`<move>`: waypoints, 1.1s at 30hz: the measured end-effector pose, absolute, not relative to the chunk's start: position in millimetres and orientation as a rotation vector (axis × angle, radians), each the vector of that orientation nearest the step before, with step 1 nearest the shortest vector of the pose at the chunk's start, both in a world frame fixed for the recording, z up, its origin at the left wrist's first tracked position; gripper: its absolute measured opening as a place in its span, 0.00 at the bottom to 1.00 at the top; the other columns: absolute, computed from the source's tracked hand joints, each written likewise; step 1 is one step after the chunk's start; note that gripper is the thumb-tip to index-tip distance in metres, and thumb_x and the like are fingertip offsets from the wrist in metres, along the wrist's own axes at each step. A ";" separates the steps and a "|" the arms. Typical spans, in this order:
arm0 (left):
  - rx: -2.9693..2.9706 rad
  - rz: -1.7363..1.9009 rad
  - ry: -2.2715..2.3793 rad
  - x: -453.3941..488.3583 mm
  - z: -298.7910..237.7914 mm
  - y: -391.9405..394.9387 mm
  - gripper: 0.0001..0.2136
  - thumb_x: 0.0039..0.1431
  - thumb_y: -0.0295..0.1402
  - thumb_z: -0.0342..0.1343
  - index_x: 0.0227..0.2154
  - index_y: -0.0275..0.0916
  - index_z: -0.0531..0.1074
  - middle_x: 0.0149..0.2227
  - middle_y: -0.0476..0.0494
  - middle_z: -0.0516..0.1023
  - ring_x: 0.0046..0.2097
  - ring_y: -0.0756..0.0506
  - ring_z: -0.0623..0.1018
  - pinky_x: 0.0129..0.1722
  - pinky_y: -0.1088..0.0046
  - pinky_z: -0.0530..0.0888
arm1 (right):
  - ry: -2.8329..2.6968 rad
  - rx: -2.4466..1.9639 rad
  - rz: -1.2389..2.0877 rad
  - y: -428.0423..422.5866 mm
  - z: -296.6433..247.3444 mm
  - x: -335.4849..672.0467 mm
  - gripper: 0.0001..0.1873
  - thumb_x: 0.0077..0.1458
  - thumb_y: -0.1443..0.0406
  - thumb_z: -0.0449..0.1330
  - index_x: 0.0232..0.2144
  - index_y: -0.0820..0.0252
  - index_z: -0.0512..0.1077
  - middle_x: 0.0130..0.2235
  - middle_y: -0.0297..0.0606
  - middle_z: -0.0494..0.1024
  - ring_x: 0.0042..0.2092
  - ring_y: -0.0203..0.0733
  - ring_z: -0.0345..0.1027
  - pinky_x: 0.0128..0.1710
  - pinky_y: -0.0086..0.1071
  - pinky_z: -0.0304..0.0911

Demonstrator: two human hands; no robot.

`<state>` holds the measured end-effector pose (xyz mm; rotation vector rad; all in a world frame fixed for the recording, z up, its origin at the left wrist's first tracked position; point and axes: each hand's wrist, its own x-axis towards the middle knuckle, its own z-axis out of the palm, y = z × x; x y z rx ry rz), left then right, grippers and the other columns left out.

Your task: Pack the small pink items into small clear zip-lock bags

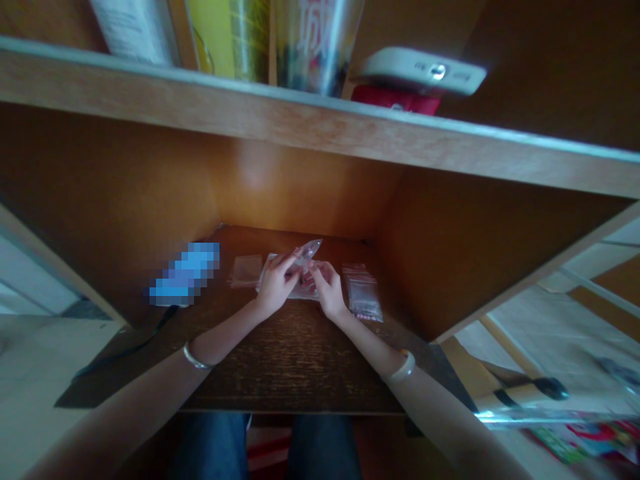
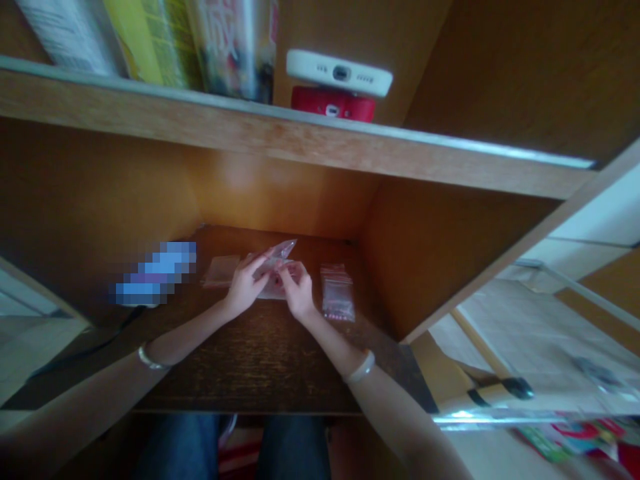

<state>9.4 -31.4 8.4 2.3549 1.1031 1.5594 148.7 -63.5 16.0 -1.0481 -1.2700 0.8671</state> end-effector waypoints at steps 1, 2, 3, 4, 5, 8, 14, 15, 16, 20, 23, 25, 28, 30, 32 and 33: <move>2.365 1.555 1.094 9.5 8.9 -31.6 0.21 0.57 0.26 0.54 0.54 0.44 0.66 0.52 0.40 0.74 0.51 0.42 0.74 0.51 0.57 0.71 | -1.180 -1.035 0.989 -60.3 15.8 148.7 0.17 0.51 0.51 0.59 0.33 0.58 0.69 0.29 0.34 0.75 0.26 0.36 0.68 0.26 0.30 0.65; 2.377 1.552 1.082 9.8 9.3 -32.0 0.20 0.57 0.26 0.55 0.53 0.44 0.66 0.52 0.40 0.74 0.51 0.42 0.74 0.51 0.57 0.71 | -1.117 -1.017 1.109 -57.3 15.9 149.1 0.19 0.49 0.50 0.60 0.34 0.58 0.69 0.30 0.35 0.76 0.26 0.36 0.69 0.26 0.30 0.65; 2.390 1.548 1.070 10.3 9.7 -32.6 0.19 0.57 0.27 0.55 0.53 0.44 0.67 0.52 0.40 0.74 0.51 0.42 0.74 0.51 0.57 0.71 | -1.076 -0.992 1.221 -54.7 16.3 149.8 0.20 0.48 0.50 0.61 0.36 0.58 0.70 0.31 0.35 0.77 0.26 0.37 0.70 0.26 0.31 0.66; 2.405 1.540 1.062 10.8 10.2 -33.2 0.18 0.57 0.28 0.56 0.51 0.44 0.68 0.52 0.40 0.74 0.52 0.42 0.74 0.51 0.57 0.71 | -1.053 -0.960 1.315 -52.8 16.9 150.8 0.21 0.47 0.50 0.61 0.37 0.58 0.71 0.31 0.36 0.78 0.27 0.38 0.71 0.27 0.32 0.67; 2.421 1.525 1.058 11.4 10.7 -34.0 0.16 0.57 0.28 0.56 0.49 0.43 0.70 0.52 0.40 0.74 0.52 0.42 0.74 0.51 0.57 0.72 | -1.040 -0.926 1.382 -51.6 17.6 151.9 0.21 0.46 0.50 0.62 0.37 0.59 0.71 0.32 0.37 0.79 0.29 0.39 0.72 0.29 0.33 0.68; 2.477 1.460 1.064 12.5 13.3 -36.5 0.11 0.57 0.29 0.56 0.44 0.42 0.73 0.53 0.40 0.73 0.51 0.42 0.74 0.49 0.57 0.72 | -1.047 -0.868 1.435 -51.8 19.8 154.6 0.20 0.47 0.52 0.62 0.37 0.59 0.73 0.35 0.40 0.80 0.33 0.40 0.74 0.34 0.34 0.70; 2.430 1.510 1.137 12.1 18.1 -40.7 0.03 0.56 0.27 0.55 0.31 0.41 0.73 0.44 0.44 0.78 0.45 0.43 0.76 0.48 0.60 0.71 | -1.084 -0.879 1.268 -50.2 17.1 156.6 0.17 0.45 0.58 0.65 0.38 0.60 0.72 0.39 0.40 0.79 0.35 0.40 0.73 0.34 0.34 0.69; 2.403 1.523 1.159 11.9 18.1 -40.9 0.03 0.55 0.27 0.56 0.30 0.40 0.73 0.42 0.44 0.78 0.45 0.43 0.76 0.48 0.60 0.71 | -1.058 -0.892 1.229 -47.9 14.9 157.3 0.18 0.44 0.59 0.66 0.37 0.60 0.72 0.39 0.40 0.79 0.35 0.40 0.73 0.35 0.34 0.69; 2.376 1.533 1.177 11.7 17.9 -40.8 0.03 0.54 0.26 0.56 0.30 0.40 0.72 0.40 0.44 0.78 0.45 0.43 0.76 0.48 0.60 0.71 | -1.033 -0.905 1.195 -45.1 12.2 158.3 0.19 0.42 0.59 0.67 0.37 0.61 0.71 0.38 0.40 0.79 0.35 0.40 0.73 0.35 0.34 0.69; 2.277 1.581 1.208 10.8 14.8 -37.2 0.04 0.54 0.24 0.54 0.30 0.39 0.70 0.38 0.45 0.78 0.43 0.44 0.76 0.48 0.61 0.71 | -1.072 -0.974 1.089 -34.1 -0.3 162.2 0.21 0.37 0.59 0.69 0.33 0.59 0.69 0.33 0.36 0.78 0.32 0.40 0.72 0.36 0.35 0.69; 2.215 1.588 1.219 10.1 11.4 -32.9 0.05 0.55 0.24 0.53 0.33 0.40 0.70 0.37 0.45 0.78 0.42 0.45 0.77 0.45 0.64 0.72 | -1.260 -1.126 0.912 -32.1 -6.6 162.7 0.23 0.32 0.59 0.70 0.31 0.57 0.66 0.28 0.31 0.75 0.28 0.38 0.69 0.30 0.33 0.67; 2.192 1.570 1.245 10.0 9.9 -31.1 0.06 0.55 0.25 0.52 0.35 0.40 0.69 0.37 0.45 0.78 0.41 0.45 0.77 0.44 0.65 0.73 | -1.387 -1.221 0.791 -34.5 -7.9 161.4 0.25 0.31 0.60 0.70 0.33 0.57 0.66 0.27 0.29 0.74 0.27 0.37 0.67 0.28 0.32 0.65; 2.186 1.551 1.259 10.8 9.8 -31.4 0.05 0.56 0.26 0.53 0.35 0.39 0.70 0.37 0.44 0.78 0.40 0.45 0.77 0.43 0.66 0.72 | -1.484 -1.257 0.721 -40.3 -6.2 158.7 0.28 0.31 0.63 0.70 0.38 0.57 0.65 0.29 0.30 0.74 0.29 0.37 0.68 0.29 0.31 0.65; 2.178 1.550 1.228 11.7 10.8 -33.0 0.05 0.57 0.27 0.53 0.36 0.39 0.69 0.38 0.44 0.78 0.41 0.45 0.76 0.44 0.66 0.72 | -1.522 -1.264 0.710 -43.2 -4.0 157.6 0.29 0.32 0.64 0.69 0.39 0.58 0.65 0.30 0.31 0.73 0.30 0.37 0.68 0.31 0.31 0.65; 2.164 1.557 1.190 12.8 12.0 -35.1 0.06 0.59 0.30 0.52 0.39 0.39 0.69 0.38 0.44 0.78 0.41 0.45 0.76 0.44 0.66 0.72 | -1.564 -1.274 0.707 -44.8 -2.0 157.6 0.27 0.34 0.65 0.69 0.39 0.58 0.64 0.32 0.33 0.73 0.31 0.37 0.68 0.31 0.32 0.65; 2.159 1.559 1.173 13.3 12.6 -36.2 0.06 0.60 0.32 0.52 0.40 0.39 0.68 0.38 0.44 0.78 0.41 0.45 0.76 0.44 0.66 0.72 | -1.578 -1.272 0.710 -45.2 -1.2 157.8 0.26 0.34 0.65 0.68 0.39 0.58 0.64 0.32 0.33 0.73 0.31 0.37 0.68 0.31 0.32 0.65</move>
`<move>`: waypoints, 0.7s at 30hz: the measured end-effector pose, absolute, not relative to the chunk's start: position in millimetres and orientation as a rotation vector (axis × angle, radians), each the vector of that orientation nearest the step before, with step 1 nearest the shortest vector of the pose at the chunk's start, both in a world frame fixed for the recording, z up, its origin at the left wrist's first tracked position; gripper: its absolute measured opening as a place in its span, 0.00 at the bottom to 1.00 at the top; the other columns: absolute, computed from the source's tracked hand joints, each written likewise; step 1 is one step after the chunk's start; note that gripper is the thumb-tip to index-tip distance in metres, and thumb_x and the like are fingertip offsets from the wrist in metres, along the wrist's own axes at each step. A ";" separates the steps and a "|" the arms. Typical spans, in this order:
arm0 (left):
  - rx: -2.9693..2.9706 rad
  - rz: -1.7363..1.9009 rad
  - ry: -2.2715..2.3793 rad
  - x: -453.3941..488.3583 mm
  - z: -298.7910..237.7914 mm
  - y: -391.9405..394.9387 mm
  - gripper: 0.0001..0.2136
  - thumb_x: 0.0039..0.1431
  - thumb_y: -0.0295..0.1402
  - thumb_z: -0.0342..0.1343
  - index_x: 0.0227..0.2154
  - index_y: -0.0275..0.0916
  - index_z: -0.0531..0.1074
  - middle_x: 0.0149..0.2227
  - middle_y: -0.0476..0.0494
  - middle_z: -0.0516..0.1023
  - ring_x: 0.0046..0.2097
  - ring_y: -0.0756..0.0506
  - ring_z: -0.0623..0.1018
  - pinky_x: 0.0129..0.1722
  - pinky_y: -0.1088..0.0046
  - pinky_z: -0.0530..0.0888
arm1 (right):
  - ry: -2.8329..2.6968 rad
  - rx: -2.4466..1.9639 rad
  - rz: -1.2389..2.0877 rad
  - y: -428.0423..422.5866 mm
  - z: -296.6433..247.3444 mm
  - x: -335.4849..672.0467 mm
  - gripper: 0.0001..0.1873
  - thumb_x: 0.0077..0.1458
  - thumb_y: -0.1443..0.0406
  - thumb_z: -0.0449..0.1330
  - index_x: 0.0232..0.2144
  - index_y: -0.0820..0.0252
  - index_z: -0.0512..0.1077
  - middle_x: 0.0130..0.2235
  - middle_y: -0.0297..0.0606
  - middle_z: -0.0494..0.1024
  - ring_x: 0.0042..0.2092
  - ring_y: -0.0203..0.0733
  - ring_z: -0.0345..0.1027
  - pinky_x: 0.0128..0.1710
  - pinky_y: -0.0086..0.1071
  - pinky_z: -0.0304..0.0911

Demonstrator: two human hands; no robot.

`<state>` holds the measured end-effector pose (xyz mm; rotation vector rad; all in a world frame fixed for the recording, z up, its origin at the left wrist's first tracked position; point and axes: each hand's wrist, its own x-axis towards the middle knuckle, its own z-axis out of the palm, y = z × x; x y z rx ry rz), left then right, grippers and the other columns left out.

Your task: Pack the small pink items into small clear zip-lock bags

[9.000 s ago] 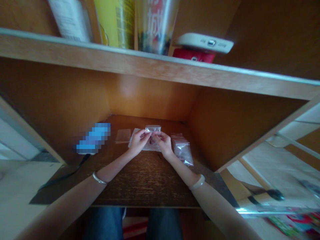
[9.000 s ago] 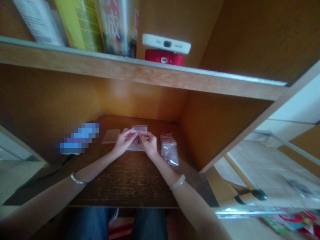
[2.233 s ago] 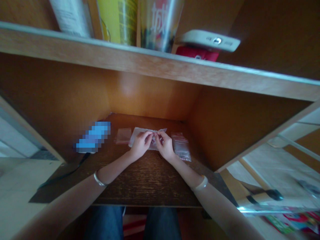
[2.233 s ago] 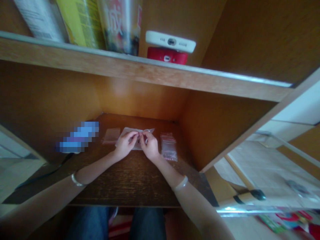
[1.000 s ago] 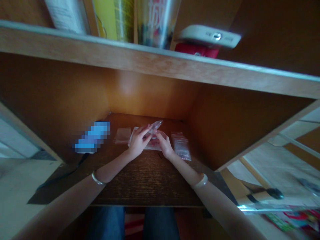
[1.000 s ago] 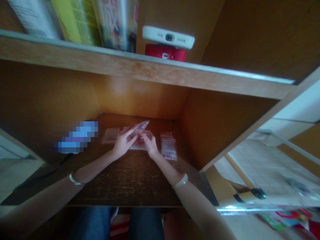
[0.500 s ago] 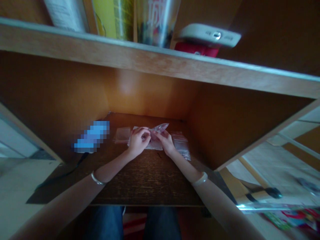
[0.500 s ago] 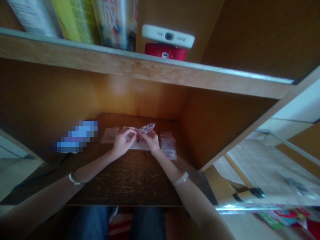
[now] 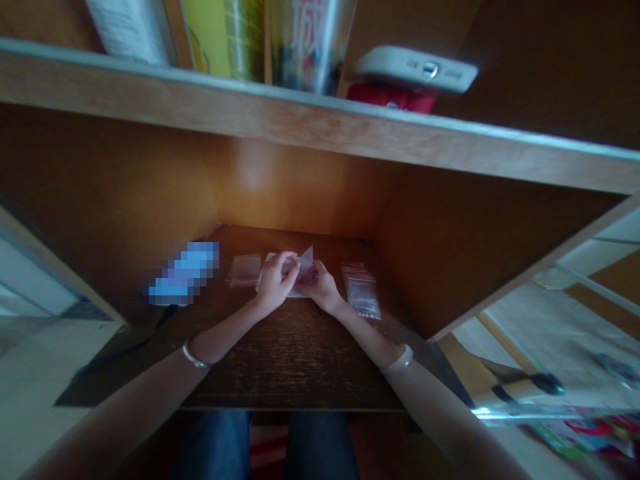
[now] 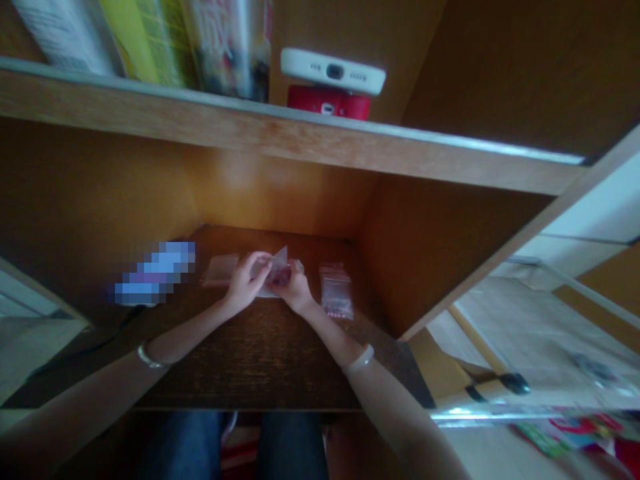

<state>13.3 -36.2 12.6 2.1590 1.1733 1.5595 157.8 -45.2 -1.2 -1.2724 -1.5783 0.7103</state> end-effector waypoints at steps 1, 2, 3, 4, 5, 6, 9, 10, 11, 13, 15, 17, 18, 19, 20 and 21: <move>2.156 1.561 1.162 13.8 13.3 -37.4 0.07 0.60 0.33 0.52 0.40 0.39 0.68 0.39 0.44 0.77 0.42 0.45 0.76 0.45 0.66 0.71 | -1.589 -1.267 0.712 -45.4 -0.7 158.0 0.26 0.35 0.65 0.68 0.38 0.58 0.64 0.32 0.33 0.73 0.30 0.37 0.68 0.31 0.32 0.65; 2.153 1.561 1.156 14.2 14.0 -38.5 0.08 0.61 0.35 0.52 0.41 0.39 0.68 0.39 0.44 0.77 0.42 0.45 0.76 0.45 0.66 0.71 | -1.596 -1.262 0.708 -45.6 -0.3 158.3 0.24 0.36 0.65 0.68 0.38 0.58 0.64 0.32 0.33 0.73 0.30 0.37 0.67 0.30 0.32 0.64; 2.150 1.561 1.153 14.6 14.7 -39.7 0.08 0.61 0.36 0.52 0.40 0.39 0.68 0.39 0.43 0.77 0.42 0.45 0.76 0.45 0.65 0.71 | -1.601 -1.261 0.697 -45.8 0.0 158.5 0.23 0.36 0.65 0.67 0.37 0.58 0.64 0.32 0.33 0.72 0.30 0.37 0.67 0.30 0.32 0.64; 2.145 1.560 1.151 14.9 15.5 -40.8 0.08 0.61 0.36 0.52 0.40 0.39 0.68 0.39 0.43 0.77 0.42 0.45 0.76 0.46 0.65 0.71 | -1.605 -1.265 0.683 -46.0 0.2 158.7 0.22 0.37 0.65 0.67 0.36 0.58 0.64 0.31 0.33 0.72 0.30 0.37 0.66 0.30 0.32 0.64; 2.140 1.563 1.146 15.2 16.2 -41.9 0.09 0.61 0.37 0.52 0.40 0.39 0.68 0.40 0.42 0.77 0.43 0.45 0.76 0.46 0.64 0.71 | -1.607 -1.271 0.666 -46.3 0.3 158.8 0.21 0.37 0.65 0.67 0.35 0.58 0.64 0.31 0.33 0.72 0.29 0.37 0.66 0.30 0.32 0.63; 2.135 1.568 1.140 15.3 17.0 -43.0 0.09 0.61 0.37 0.52 0.40 0.39 0.68 0.40 0.42 0.77 0.43 0.44 0.76 0.47 0.64 0.70 | -1.608 -1.275 0.649 -46.7 0.5 158.8 0.20 0.37 0.64 0.67 0.34 0.59 0.64 0.31 0.33 0.71 0.29 0.37 0.65 0.30 0.32 0.63; 2.132 1.572 1.114 15.4 18.5 -45.0 0.10 0.61 0.38 0.51 0.41 0.39 0.68 0.40 0.42 0.77 0.43 0.44 0.76 0.47 0.63 0.70 | -1.585 -1.235 0.599 -47.7 0.8 158.7 0.20 0.38 0.64 0.66 0.35 0.58 0.64 0.32 0.34 0.72 0.31 0.38 0.65 0.31 0.32 0.63; 2.133 1.569 1.108 15.3 18.5 -44.9 0.10 0.62 0.38 0.50 0.42 0.39 0.68 0.40 0.42 0.77 0.43 0.44 0.76 0.47 0.63 0.70 | -1.571 -1.207 0.591 -47.9 0.7 158.7 0.20 0.38 0.64 0.65 0.35 0.58 0.64 0.32 0.34 0.72 0.31 0.38 0.65 0.31 0.32 0.63; 2.132 1.566 1.106 15.2 18.0 -44.4 0.10 0.63 0.38 0.49 0.42 0.39 0.68 0.40 0.42 0.77 0.43 0.44 0.76 0.47 0.64 0.71 | -1.552 -1.176 0.587 -47.9 0.4 158.7 0.19 0.39 0.64 0.65 0.36 0.57 0.64 0.32 0.34 0.72 0.31 0.38 0.65 0.32 0.32 0.63; 2.121 1.563 1.113 14.9 15.8 -41.6 0.10 0.64 0.37 0.47 0.42 0.38 0.68 0.41 0.41 0.77 0.43 0.45 0.76 0.46 0.64 0.71 | -1.509 -1.115 0.587 -47.1 -0.7 159.0 0.18 0.41 0.65 0.63 0.37 0.57 0.64 0.32 0.33 0.73 0.32 0.38 0.66 0.32 0.33 0.64; 2.121 1.557 1.143 14.5 12.0 -37.2 0.10 0.64 0.36 0.47 0.43 0.38 0.68 0.42 0.41 0.77 0.44 0.44 0.76 0.47 0.63 0.72 | -1.461 -1.055 0.592 -45.4 -2.2 159.7 0.17 0.44 0.66 0.61 0.39 0.56 0.64 0.34 0.34 0.73 0.34 0.38 0.67 0.34 0.33 0.65; 2.139 1.527 1.182 14.0 7.8 -32.5 0.09 0.62 0.34 0.49 0.44 0.38 0.67 0.43 0.40 0.77 0.45 0.44 0.76 0.48 0.63 0.71 | -1.416 -0.997 0.610 -43.5 -3.3 160.2 0.19 0.45 0.68 0.59 0.42 0.56 0.64 0.37 0.35 0.74 0.36 0.39 0.68 0.38 0.34 0.66; 2.152 1.501 1.194 13.7 6.0 -30.6 0.09 0.61 0.32 0.50 0.44 0.38 0.67 0.43 0.40 0.77 0.46 0.44 0.76 0.49 0.63 0.71 | -1.401 -0.964 0.631 -42.8 -3.5 160.3 0.19 0.45 0.68 0.60 0.42 0.56 0.64 0.38 0.35 0.74 0.38 0.40 0.69 0.40 0.35 0.66; 2.162 1.471 1.196 13.6 4.6 -29.2 0.09 0.61 0.31 0.51 0.44 0.38 0.67 0.43 0.40 0.77 0.46 0.44 0.76 0.49 0.63 0.71 | -1.388 -0.930 0.660 -42.3 -3.4 160.3 0.19 0.45 0.68 0.60 0.43 0.56 0.64 0.39 0.36 0.75 0.39 0.40 0.70 0.41 0.36 0.66; 2.169 1.438 1.186 13.6 3.9 -28.6 0.09 0.60 0.30 0.51 0.43 0.38 0.68 0.43 0.41 0.77 0.46 0.44 0.76 0.48 0.64 0.71 | -1.375 -0.898 0.694 -41.9 -3.2 160.0 0.19 0.46 0.67 0.60 0.43 0.56 0.64 0.40 0.36 0.75 0.40 0.40 0.70 0.42 0.36 0.67; 2.170 1.409 1.166 13.7 3.8 -28.5 0.09 0.60 0.29 0.52 0.43 0.38 0.68 0.42 0.41 0.78 0.45 0.44 0.77 0.47 0.65 0.72 | -1.361 -0.871 0.728 -41.7 -2.8 159.5 0.19 0.46 0.67 0.60 0.43 0.56 0.64 0.40 0.37 0.75 0.40 0.40 0.71 0.43 0.36 0.67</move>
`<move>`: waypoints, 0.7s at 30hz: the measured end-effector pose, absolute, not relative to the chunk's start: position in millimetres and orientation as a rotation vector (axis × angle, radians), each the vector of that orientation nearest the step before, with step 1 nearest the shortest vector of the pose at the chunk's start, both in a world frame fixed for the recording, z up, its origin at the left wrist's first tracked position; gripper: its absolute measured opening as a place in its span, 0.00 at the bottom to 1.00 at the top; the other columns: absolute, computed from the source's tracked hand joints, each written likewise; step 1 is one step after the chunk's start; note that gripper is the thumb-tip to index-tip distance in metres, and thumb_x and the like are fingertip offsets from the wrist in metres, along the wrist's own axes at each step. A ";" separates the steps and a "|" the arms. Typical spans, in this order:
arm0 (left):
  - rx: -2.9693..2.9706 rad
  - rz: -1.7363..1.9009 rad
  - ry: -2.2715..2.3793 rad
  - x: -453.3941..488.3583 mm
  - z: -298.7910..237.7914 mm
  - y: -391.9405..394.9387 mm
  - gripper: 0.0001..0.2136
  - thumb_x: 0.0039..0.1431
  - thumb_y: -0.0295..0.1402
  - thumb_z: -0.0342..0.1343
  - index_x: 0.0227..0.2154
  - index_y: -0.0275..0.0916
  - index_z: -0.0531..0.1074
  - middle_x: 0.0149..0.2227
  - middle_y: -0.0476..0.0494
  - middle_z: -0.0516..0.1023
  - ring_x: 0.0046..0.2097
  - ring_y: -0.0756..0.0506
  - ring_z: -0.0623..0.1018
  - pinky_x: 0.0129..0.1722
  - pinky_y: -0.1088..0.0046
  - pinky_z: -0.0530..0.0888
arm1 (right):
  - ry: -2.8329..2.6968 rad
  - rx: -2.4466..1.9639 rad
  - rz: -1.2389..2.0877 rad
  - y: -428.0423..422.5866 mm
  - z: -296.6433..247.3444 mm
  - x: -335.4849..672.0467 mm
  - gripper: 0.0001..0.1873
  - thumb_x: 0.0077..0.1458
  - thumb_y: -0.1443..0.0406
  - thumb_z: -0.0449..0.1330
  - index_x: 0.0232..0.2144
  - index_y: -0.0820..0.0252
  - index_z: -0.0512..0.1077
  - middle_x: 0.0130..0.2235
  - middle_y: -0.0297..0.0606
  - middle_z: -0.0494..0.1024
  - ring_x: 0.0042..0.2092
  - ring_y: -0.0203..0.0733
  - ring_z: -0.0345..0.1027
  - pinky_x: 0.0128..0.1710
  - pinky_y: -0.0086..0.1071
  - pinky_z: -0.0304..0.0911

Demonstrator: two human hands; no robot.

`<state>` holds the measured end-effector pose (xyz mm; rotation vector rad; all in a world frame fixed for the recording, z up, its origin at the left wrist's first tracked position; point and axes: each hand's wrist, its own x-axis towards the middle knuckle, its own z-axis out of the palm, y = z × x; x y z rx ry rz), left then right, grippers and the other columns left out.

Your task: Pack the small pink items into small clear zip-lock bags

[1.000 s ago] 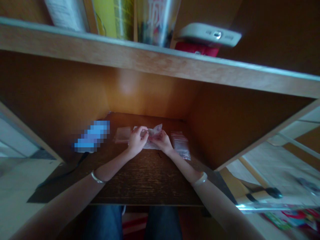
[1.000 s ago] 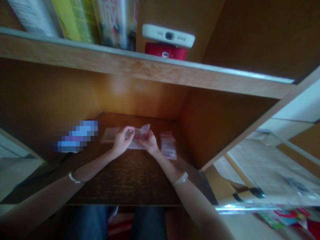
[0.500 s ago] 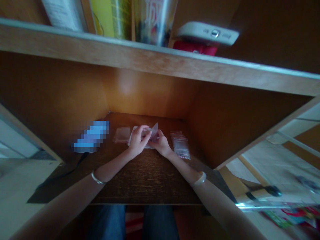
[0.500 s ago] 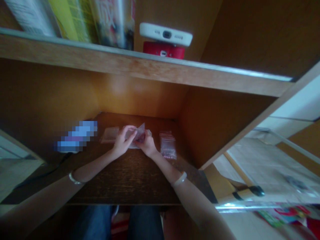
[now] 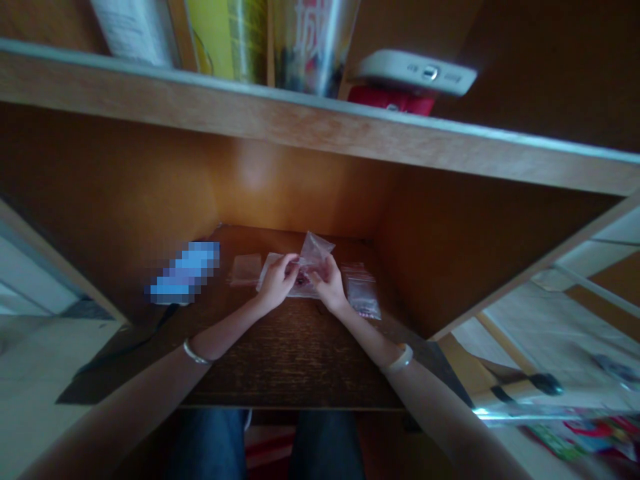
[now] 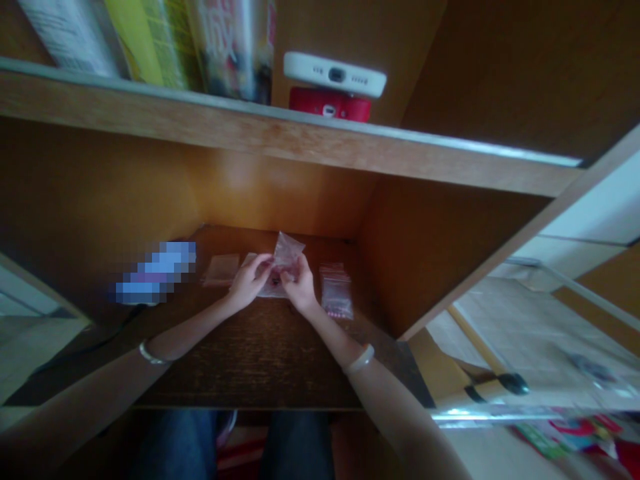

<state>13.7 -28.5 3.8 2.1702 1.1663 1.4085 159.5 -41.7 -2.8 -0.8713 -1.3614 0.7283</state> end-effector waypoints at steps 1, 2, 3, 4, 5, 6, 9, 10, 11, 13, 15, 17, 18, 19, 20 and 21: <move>2.167 1.385 1.140 14.0 4.2 -29.0 0.08 0.59 0.29 0.52 0.42 0.38 0.69 0.41 0.42 0.78 0.44 0.45 0.77 0.46 0.66 0.73 | -1.344 -0.853 0.755 -41.5 -2.4 158.9 0.18 0.47 0.66 0.60 0.43 0.56 0.64 0.40 0.37 0.76 0.40 0.40 0.71 0.42 0.36 0.67; 2.160 1.372 1.113 14.4 5.1 -29.8 0.07 0.59 0.29 0.52 0.41 0.38 0.69 0.40 0.43 0.78 0.42 0.45 0.78 0.44 0.67 0.73 | -1.323 -0.846 0.771 -41.3 -2.1 158.3 0.17 0.47 0.65 0.60 0.42 0.56 0.65 0.39 0.36 0.76 0.39 0.39 0.71 0.42 0.35 0.67; 2.148 1.370 1.089 14.8 6.4 -30.7 0.07 0.59 0.29 0.52 0.40 0.39 0.70 0.39 0.44 0.79 0.41 0.46 0.78 0.42 0.69 0.74 | -1.303 -0.850 0.777 -40.9 -1.9 157.8 0.16 0.48 0.65 0.60 0.41 0.56 0.65 0.38 0.36 0.76 0.38 0.39 0.71 0.41 0.35 0.67; 2.136 1.377 1.071 15.1 7.7 -31.6 0.05 0.59 0.29 0.52 0.38 0.39 0.70 0.38 0.45 0.79 0.39 0.46 0.78 0.41 0.70 0.74 | -1.284 -0.863 0.772 -40.3 -1.8 157.4 0.15 0.47 0.64 0.60 0.40 0.57 0.66 0.37 0.36 0.76 0.37 0.39 0.71 0.40 0.34 0.67; 2.125 1.392 1.058 15.4 9.0 -32.3 0.04 0.59 0.30 0.52 0.36 0.39 0.70 0.36 0.46 0.79 0.38 0.46 0.78 0.39 0.70 0.74 | -1.266 -0.883 0.763 -39.6 -1.8 157.2 0.14 0.47 0.63 0.61 0.38 0.57 0.67 0.36 0.35 0.76 0.36 0.39 0.71 0.39 0.34 0.67; 2.115 1.412 1.051 15.4 10.1 -32.7 0.04 0.59 0.30 0.52 0.34 0.39 0.71 0.34 0.47 0.78 0.37 0.47 0.78 0.38 0.71 0.74 | -1.245 -0.905 0.756 -38.7 -1.9 157.3 0.13 0.46 0.63 0.62 0.36 0.57 0.67 0.34 0.35 0.76 0.35 0.38 0.71 0.38 0.33 0.67; 2.072 1.470 1.058 14.7 11.5 -32.6 0.04 0.59 0.31 0.52 0.30 0.40 0.70 0.30 0.49 0.77 0.34 0.48 0.77 0.36 0.72 0.73 | -1.179 -0.946 0.754 -36.8 -1.5 158.6 0.11 0.46 0.59 0.63 0.31 0.58 0.68 0.32 0.35 0.75 0.33 0.38 0.69 0.36 0.33 0.66; 2.048 1.481 1.064 14.3 11.4 -32.4 0.04 0.59 0.32 0.52 0.30 0.39 0.70 0.29 0.49 0.76 0.33 0.48 0.77 0.35 0.73 0.73 | -1.166 -0.948 0.756 -36.7 -1.0 159.3 0.12 0.46 0.58 0.63 0.30 0.58 0.69 0.31 0.35 0.75 0.33 0.38 0.69 0.36 0.33 0.65; 2.022 1.487 1.067 14.1 11.3 -32.4 0.04 0.59 0.33 0.53 0.30 0.39 0.70 0.28 0.49 0.76 0.32 0.48 0.76 0.34 0.73 0.73 | -1.161 -0.946 0.760 -36.9 -0.2 160.0 0.12 0.47 0.57 0.62 0.30 0.59 0.69 0.31 0.35 0.75 0.33 0.38 0.69 0.37 0.33 0.65; 1.973 1.472 1.056 14.2 11.1 -32.8 0.05 0.59 0.35 0.53 0.30 0.39 0.69 0.28 0.49 0.75 0.32 0.48 0.76 0.33 0.73 0.72 | -1.165 -0.949 0.765 -38.4 2.2 161.2 0.13 0.47 0.54 0.61 0.28 0.59 0.70 0.30 0.35 0.75 0.32 0.38 0.68 0.37 0.32 0.64; 1.943 1.430 1.020 15.2 11.0 -33.8 0.06 0.58 0.36 0.54 0.31 0.39 0.69 0.28 0.49 0.75 0.32 0.48 0.76 0.33 0.74 0.72 | -1.166 -0.967 0.773 -40.9 5.6 161.6 0.15 0.48 0.53 0.61 0.25 0.59 0.70 0.27 0.33 0.74 0.31 0.37 0.67 0.35 0.32 0.63; 1.921 1.369 0.956 16.8 10.7 -34.9 0.05 0.57 0.35 0.55 0.32 0.39 0.67 0.29 0.49 0.76 0.33 0.48 0.77 0.33 0.73 0.73 | -1.152 -0.983 0.782 -43.6 9.3 161.4 0.15 0.48 0.53 0.60 0.24 0.59 0.70 0.25 0.32 0.73 0.29 0.36 0.65 0.33 0.31 0.62; 1.910 1.334 0.920 17.7 10.5 -35.3 0.04 0.57 0.34 0.54 0.32 0.39 0.67 0.29 0.49 0.76 0.33 0.48 0.77 0.34 0.73 0.73 | -1.138 -0.988 0.783 -44.9 11.1 161.3 0.15 0.48 0.53 0.60 0.24 0.59 0.70 0.26 0.32 0.73 0.29 0.36 0.65 0.32 0.30 0.61; 1.902 1.304 0.888 18.6 10.2 -35.8 0.03 0.58 0.32 0.53 0.33 0.39 0.66 0.30 0.48 0.76 0.33 0.48 0.78 0.34 0.73 0.74 | -1.119 -0.991 0.779 -45.9 12.6 161.3 0.15 0.48 0.53 0.60 0.25 0.60 0.71 0.27 0.33 0.73 0.29 0.35 0.65 0.31 0.30 0.61; 1.901 1.277 0.864 19.3 9.9 -36.2 0.03 0.57 0.31 0.53 0.33 0.39 0.66 0.31 0.48 0.77 0.34 0.48 0.78 0.34 0.73 0.74 | -1.094 -0.993 0.772 -46.6 13.9 161.5 0.15 0.48 0.53 0.60 0.27 0.60 0.71 0.27 0.33 0.74 0.29 0.35 0.65 0.30 0.29 0.60; 1.908 1.258 0.851 19.9 9.7 -36.7 0.02 0.57 0.30 0.52 0.34 0.39 0.65 0.32 0.47 0.77 0.34 0.48 0.78 0.35 0.73 0.74 | -1.065 -0.994 0.765 -46.9 14.7 161.8 0.15 0.49 0.53 0.59 0.28 0.60 0.71 0.28 0.33 0.74 0.28 0.35 0.65 0.29 0.29 0.60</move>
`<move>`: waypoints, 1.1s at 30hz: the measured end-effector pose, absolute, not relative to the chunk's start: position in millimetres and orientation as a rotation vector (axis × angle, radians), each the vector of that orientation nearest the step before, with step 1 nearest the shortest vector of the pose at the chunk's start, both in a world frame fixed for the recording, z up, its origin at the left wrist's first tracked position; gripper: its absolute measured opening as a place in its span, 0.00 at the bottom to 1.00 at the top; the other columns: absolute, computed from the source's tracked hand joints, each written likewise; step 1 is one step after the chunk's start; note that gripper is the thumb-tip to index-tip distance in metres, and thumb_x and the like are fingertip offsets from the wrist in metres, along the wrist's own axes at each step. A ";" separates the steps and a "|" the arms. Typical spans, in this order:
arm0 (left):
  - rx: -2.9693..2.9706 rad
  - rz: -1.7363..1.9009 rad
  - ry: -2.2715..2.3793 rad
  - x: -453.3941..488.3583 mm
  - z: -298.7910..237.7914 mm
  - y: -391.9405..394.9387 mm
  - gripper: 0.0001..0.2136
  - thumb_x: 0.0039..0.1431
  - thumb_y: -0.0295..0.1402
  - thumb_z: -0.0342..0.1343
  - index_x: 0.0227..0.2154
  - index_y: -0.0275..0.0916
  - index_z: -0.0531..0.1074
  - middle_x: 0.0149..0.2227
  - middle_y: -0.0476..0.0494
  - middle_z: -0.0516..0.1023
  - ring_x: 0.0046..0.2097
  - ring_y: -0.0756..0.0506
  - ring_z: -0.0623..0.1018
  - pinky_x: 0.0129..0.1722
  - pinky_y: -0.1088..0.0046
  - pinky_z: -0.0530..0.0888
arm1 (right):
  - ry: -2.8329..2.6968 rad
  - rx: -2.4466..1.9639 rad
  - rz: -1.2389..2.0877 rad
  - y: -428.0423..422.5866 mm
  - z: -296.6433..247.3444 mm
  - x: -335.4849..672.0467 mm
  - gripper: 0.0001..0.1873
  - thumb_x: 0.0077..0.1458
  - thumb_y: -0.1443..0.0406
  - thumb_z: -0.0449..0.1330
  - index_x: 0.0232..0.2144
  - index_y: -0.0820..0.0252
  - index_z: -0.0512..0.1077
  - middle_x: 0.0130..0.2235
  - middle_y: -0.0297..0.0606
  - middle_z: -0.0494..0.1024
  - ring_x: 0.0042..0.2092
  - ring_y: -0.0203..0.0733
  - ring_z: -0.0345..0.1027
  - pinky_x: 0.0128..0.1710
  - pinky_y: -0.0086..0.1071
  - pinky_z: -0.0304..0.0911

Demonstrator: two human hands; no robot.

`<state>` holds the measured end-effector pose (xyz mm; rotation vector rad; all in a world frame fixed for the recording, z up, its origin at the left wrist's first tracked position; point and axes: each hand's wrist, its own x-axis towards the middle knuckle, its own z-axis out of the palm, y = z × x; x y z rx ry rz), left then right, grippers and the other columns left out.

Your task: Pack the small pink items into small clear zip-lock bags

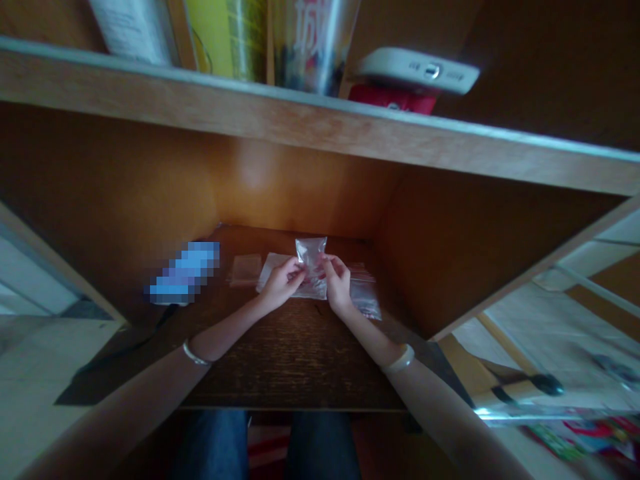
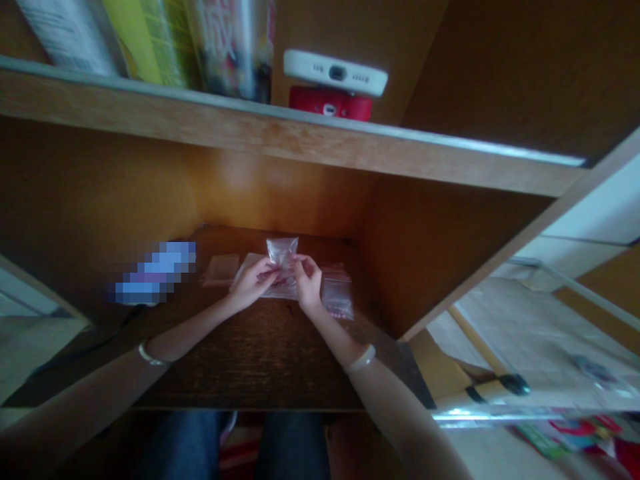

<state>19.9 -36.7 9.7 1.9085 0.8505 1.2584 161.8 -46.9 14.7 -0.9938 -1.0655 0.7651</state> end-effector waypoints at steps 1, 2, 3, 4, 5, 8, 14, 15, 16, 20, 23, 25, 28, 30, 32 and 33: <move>1.922 1.246 0.845 20.3 9.6 -37.3 0.03 0.57 0.30 0.52 0.34 0.39 0.65 0.32 0.47 0.77 0.35 0.48 0.78 0.35 0.73 0.74 | -1.037 -0.993 0.760 -46.8 15.0 162.3 0.15 0.49 0.53 0.58 0.29 0.59 0.71 0.29 0.33 0.74 0.28 0.35 0.64 0.28 0.29 0.59; 1.938 1.238 0.844 20.4 9.6 -37.8 0.03 0.57 0.30 0.52 0.34 0.39 0.65 0.33 0.47 0.77 0.34 0.48 0.78 0.35 0.73 0.74 | -1.011 -0.987 0.760 -46.4 14.9 163.0 0.15 0.49 0.53 0.58 0.30 0.59 0.70 0.29 0.33 0.74 0.27 0.35 0.64 0.27 0.29 0.59; 1.952 1.230 0.843 20.4 9.8 -38.4 0.03 0.58 0.31 0.52 0.35 0.39 0.65 0.33 0.47 0.77 0.34 0.48 0.78 0.35 0.73 0.74 | -0.987 -0.978 0.763 -45.5 14.3 163.9 0.15 0.49 0.54 0.58 0.31 0.59 0.70 0.29 0.32 0.74 0.26 0.35 0.64 0.27 0.29 0.59; 1.963 1.223 0.843 20.2 10.0 -38.9 0.04 0.58 0.31 0.51 0.35 0.39 0.65 0.32 0.48 0.76 0.33 0.49 0.78 0.34 0.73 0.74 | -0.968 -0.969 0.768 -44.3 13.2 164.7 0.14 0.49 0.54 0.59 0.31 0.59 0.70 0.28 0.32 0.73 0.26 0.34 0.64 0.26 0.29 0.59; 1.970 1.215 0.846 19.8 10.2 -39.3 0.04 0.59 0.32 0.51 0.36 0.40 0.65 0.31 0.48 0.76 0.32 0.49 0.78 0.33 0.73 0.74 | -0.954 -0.964 0.771 -42.9 12.0 165.6 0.14 0.49 0.54 0.59 0.32 0.59 0.70 0.28 0.32 0.73 0.25 0.34 0.64 0.26 0.29 0.59; 2.001 1.213 0.876 18.1 10.3 -39.1 0.05 0.60 0.32 0.50 0.38 0.40 0.65 0.26 0.51 0.74 0.30 0.49 0.77 0.32 0.74 0.73 | -0.937 -0.971 0.739 -39.0 8.2 167.3 0.14 0.48 0.54 0.59 0.30 0.59 0.69 0.29 0.33 0.72 0.25 0.34 0.63 0.25 0.28 0.60; 2.083 1.217 0.940 16.1 6.3 -35.4 0.07 0.60 0.31 0.48 0.41 0.40 0.63 0.26 0.52 0.73 0.28 0.50 0.75 0.31 0.75 0.70 | -0.908 -0.990 0.768 -38.6 8.1 166.3 0.16 0.50 0.52 0.56 0.30 0.59 0.67 0.29 0.33 0.71 0.25 0.32 0.63 0.22 0.25 0.57; 2.087 1.203 0.941 16.0 5.6 -35.2 0.07 0.60 0.31 0.48 0.42 0.40 0.63 0.27 0.52 0.74 0.29 0.49 0.75 0.31 0.75 0.70 | -0.902 -0.992 0.779 -39.2 8.6 166.0 0.16 0.52 0.51 0.55 0.30 0.59 0.67 0.29 0.32 0.71 0.25 0.32 0.63 0.22 0.25 0.56; 2.091 1.189 0.939 16.0 5.1 -35.2 0.08 0.60 0.31 0.48 0.42 0.41 0.63 0.28 0.51 0.74 0.29 0.49 0.75 0.31 0.74 0.70 | -0.905 -0.995 0.783 -39.7 9.0 165.8 0.17 0.52 0.50 0.54 0.30 0.59 0.67 0.28 0.32 0.70 0.25 0.32 0.62 0.21 0.25 0.55; 2.091 1.142 0.920 16.3 5.2 -37.3 0.09 0.61 0.32 0.48 0.44 0.41 0.63 0.29 0.50 0.75 0.31 0.48 0.76 0.33 0.73 0.71 | -0.924 -1.003 0.693 -39.9 8.0 166.5 0.19 0.51 0.50 0.57 0.23 0.58 0.64 0.22 0.28 0.65 0.23 0.31 0.59 0.22 0.26 0.54; 2.085 1.107 0.890 16.3 7.5 -39.8 0.10 0.61 0.31 0.48 0.45 0.41 0.62 0.30 0.49 0.76 0.33 0.48 0.77 0.34 0.72 0.71 | -0.879 -1.025 0.625 -38.1 5.3 168.1 0.20 0.52 0.48 0.55 0.23 0.58 0.63 0.22 0.29 0.66 0.24 0.32 0.59 0.24 0.27 0.56; 2.081 1.095 0.878 16.2 8.8 -41.0 0.11 0.62 0.31 0.47 0.46 0.41 0.61 0.30 0.49 0.75 0.33 0.48 0.77 0.34 0.72 0.71 | -0.864 -1.044 0.616 -36.7 3.7 169.1 0.20 0.53 0.47 0.53 0.24 0.58 0.63 0.22 0.30 0.67 0.24 0.33 0.60 0.24 0.28 0.56; 2.066 1.100 0.868 15.8 9.2 -41.1 0.11 0.62 0.32 0.47 0.47 0.41 0.61 0.29 0.49 0.75 0.32 0.48 0.76 0.33 0.73 0.71 | -0.869 -1.050 0.622 -35.5 2.5 170.3 0.21 0.53 0.46 0.52 0.24 0.57 0.63 0.22 0.30 0.67 0.23 0.33 0.59 0.23 0.28 0.55; 2.062 1.122 0.861 15.7 8.5 -40.4 0.12 0.62 0.32 0.47 0.48 0.41 0.61 0.29 0.49 0.75 0.31 0.48 0.76 0.33 0.73 0.71 | -0.878 -1.044 0.620 -35.4 2.6 170.6 0.21 0.53 0.47 0.53 0.23 0.57 0.62 0.21 0.29 0.65 0.22 0.32 0.58 0.22 0.28 0.55; 2.058 1.142 0.855 15.7 8.1 -39.9 0.12 0.62 0.33 0.47 0.48 0.41 0.61 0.29 0.50 0.74 0.31 0.48 0.76 0.33 0.73 0.71 | -0.883 -1.041 0.613 -35.7 3.2 170.7 0.21 0.53 0.47 0.53 0.22 0.57 0.61 0.20 0.28 0.64 0.21 0.32 0.57 0.22 0.28 0.54; 2.054 1.148 0.853 15.8 8.3 -39.9 0.11 0.62 0.33 0.47 0.47 0.41 0.62 0.29 0.50 0.74 0.31 0.49 0.76 0.33 0.73 0.71 | -0.881 -1.041 0.610 -35.8 3.6 170.7 0.21 0.53 0.47 0.52 0.22 0.56 0.61 0.20 0.28 0.63 0.21 0.32 0.56 0.22 0.28 0.54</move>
